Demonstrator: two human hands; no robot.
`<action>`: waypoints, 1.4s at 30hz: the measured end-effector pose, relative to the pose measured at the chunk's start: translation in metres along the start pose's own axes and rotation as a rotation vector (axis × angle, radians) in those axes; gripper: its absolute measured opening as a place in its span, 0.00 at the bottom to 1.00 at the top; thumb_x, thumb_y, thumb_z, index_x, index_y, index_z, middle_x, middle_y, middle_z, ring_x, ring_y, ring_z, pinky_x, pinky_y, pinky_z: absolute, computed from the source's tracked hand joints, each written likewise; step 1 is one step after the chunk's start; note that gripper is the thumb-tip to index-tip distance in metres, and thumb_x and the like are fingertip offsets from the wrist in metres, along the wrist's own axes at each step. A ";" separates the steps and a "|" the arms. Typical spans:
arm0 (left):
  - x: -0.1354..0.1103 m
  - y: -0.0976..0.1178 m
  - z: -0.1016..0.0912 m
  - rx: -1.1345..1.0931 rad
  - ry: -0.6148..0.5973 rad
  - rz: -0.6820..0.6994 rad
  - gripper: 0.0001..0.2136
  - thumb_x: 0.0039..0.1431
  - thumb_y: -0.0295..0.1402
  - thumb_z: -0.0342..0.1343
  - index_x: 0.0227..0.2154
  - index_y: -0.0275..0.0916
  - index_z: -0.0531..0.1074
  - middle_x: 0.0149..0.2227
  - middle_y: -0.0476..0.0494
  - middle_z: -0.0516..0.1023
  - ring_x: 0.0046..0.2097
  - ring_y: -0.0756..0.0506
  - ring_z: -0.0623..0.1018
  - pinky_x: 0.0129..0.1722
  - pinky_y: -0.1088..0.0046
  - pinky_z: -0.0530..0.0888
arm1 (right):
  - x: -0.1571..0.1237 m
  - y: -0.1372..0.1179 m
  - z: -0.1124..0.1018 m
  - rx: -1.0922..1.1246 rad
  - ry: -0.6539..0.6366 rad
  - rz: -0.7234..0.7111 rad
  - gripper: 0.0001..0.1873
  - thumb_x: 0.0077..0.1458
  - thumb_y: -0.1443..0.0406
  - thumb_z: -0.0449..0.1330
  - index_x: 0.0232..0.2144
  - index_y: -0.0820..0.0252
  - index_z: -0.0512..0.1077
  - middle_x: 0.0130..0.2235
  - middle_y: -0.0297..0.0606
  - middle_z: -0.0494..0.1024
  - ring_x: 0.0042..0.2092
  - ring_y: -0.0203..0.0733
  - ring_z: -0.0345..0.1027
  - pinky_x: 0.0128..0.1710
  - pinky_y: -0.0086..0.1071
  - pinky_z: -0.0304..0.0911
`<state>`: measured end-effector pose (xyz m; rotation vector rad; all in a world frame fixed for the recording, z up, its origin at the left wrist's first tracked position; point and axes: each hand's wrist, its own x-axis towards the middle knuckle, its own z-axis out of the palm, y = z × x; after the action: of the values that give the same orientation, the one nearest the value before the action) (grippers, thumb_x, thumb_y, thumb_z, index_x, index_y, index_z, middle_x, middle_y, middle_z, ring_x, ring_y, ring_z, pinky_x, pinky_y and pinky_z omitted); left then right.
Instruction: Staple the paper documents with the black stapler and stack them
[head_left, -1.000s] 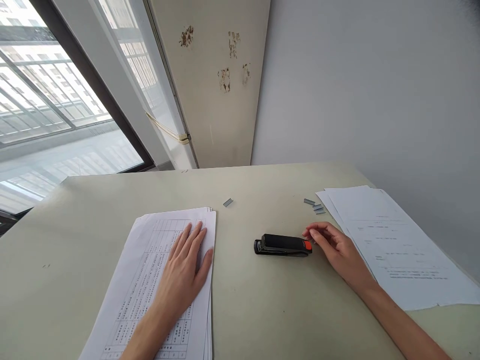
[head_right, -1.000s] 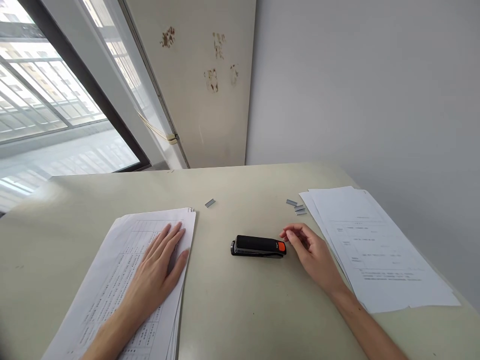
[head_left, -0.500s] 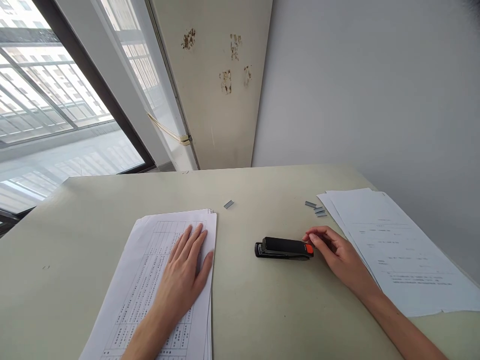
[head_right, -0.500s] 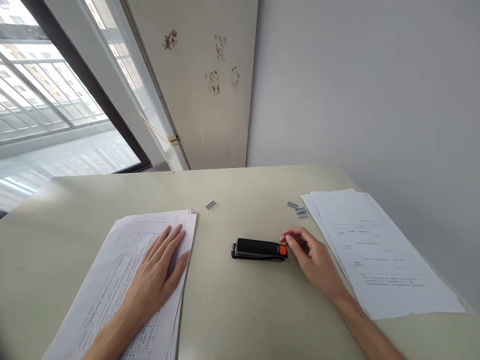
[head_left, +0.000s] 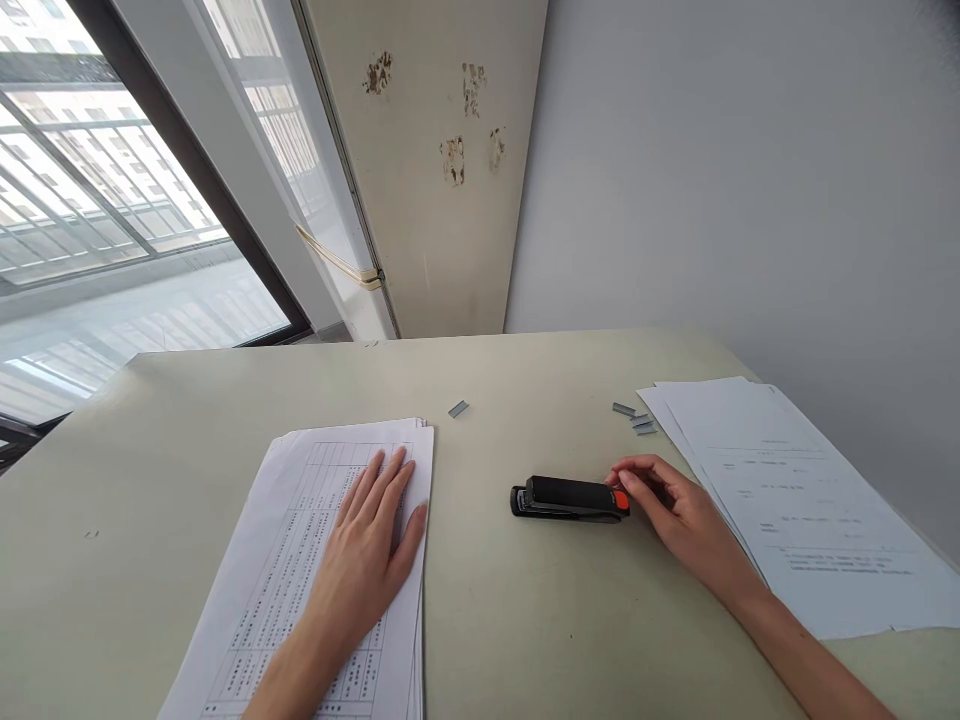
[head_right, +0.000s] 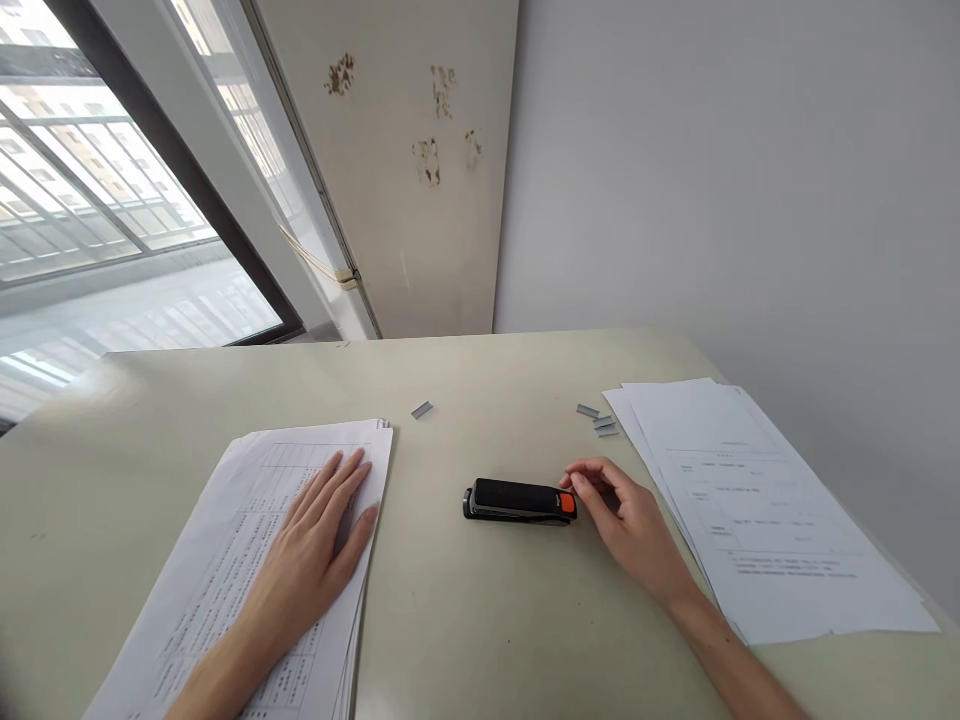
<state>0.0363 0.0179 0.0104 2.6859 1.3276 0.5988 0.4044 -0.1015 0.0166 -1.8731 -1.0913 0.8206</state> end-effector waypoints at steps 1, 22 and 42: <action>0.000 0.000 0.000 0.002 0.001 0.002 0.26 0.78 0.44 0.48 0.73 0.45 0.57 0.75 0.43 0.62 0.77 0.35 0.56 0.72 0.42 0.66 | 0.000 0.000 0.000 0.000 -0.003 -0.001 0.23 0.67 0.41 0.58 0.45 0.50 0.77 0.50 0.39 0.84 0.49 0.49 0.77 0.44 0.35 0.69; 0.002 0.002 0.001 0.002 -0.012 -0.019 0.25 0.78 0.45 0.48 0.72 0.45 0.58 0.75 0.44 0.62 0.77 0.35 0.57 0.71 0.41 0.66 | -0.002 -0.002 -0.004 -0.028 -0.205 -0.123 0.22 0.72 0.43 0.54 0.50 0.46 0.80 0.54 0.38 0.82 0.53 0.52 0.73 0.52 0.40 0.66; 0.071 0.084 0.007 -0.302 -0.243 0.270 0.08 0.69 0.38 0.65 0.45 0.41 0.79 0.44 0.46 0.85 0.45 0.40 0.81 0.46 0.59 0.77 | -0.006 -0.002 0.004 -0.160 -0.184 -0.287 0.17 0.69 0.47 0.61 0.53 0.43 0.76 0.55 0.37 0.81 0.57 0.54 0.71 0.58 0.47 0.66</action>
<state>0.1400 0.0223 0.0468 2.5978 0.7554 0.4349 0.3979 -0.1054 0.0180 -1.7382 -1.5396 0.7679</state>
